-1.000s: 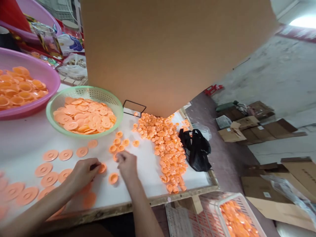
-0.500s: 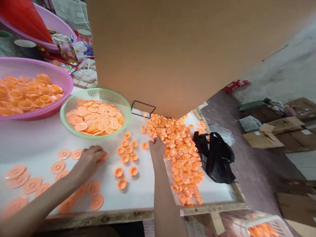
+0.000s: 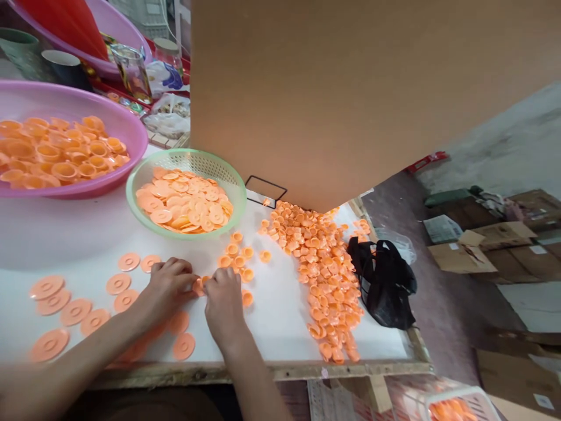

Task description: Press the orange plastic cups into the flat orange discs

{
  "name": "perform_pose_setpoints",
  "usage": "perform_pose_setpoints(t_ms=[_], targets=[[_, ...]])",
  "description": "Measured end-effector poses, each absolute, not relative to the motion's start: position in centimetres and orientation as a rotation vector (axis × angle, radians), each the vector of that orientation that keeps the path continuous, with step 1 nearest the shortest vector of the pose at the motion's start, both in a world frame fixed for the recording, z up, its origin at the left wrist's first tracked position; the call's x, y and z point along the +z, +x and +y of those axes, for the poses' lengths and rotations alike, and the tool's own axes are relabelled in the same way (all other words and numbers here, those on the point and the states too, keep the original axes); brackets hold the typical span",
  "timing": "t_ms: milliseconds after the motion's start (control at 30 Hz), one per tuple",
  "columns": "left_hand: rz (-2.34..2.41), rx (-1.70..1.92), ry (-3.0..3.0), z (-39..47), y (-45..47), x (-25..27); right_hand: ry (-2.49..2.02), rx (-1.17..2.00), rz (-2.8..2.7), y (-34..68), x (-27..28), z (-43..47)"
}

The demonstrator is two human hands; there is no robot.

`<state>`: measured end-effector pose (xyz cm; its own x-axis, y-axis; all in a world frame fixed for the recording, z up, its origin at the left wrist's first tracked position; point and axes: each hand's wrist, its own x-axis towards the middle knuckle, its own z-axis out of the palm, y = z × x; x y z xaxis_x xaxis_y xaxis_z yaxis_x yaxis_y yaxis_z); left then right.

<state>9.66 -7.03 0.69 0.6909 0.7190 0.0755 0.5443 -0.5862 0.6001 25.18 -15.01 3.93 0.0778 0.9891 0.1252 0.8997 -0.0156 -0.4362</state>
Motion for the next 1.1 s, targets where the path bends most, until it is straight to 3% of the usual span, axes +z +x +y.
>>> perform_pose_setpoints(t_ms=[433, 733, 1100], targets=[[0.788, 0.441, 2.207, -6.2, 10.2, 1.7, -1.838, -0.002, -2.073, 22.3, 1.3, -15.9], [0.785, 0.548, 2.215, -5.7, 11.5, -0.5, -1.919, -0.181, -2.074, 21.4, -0.7, -15.9], [0.826, 0.316, 2.169, -6.0, 11.3, 1.0, -1.91, 0.165, -1.905, 22.1, 2.4, -17.3]])
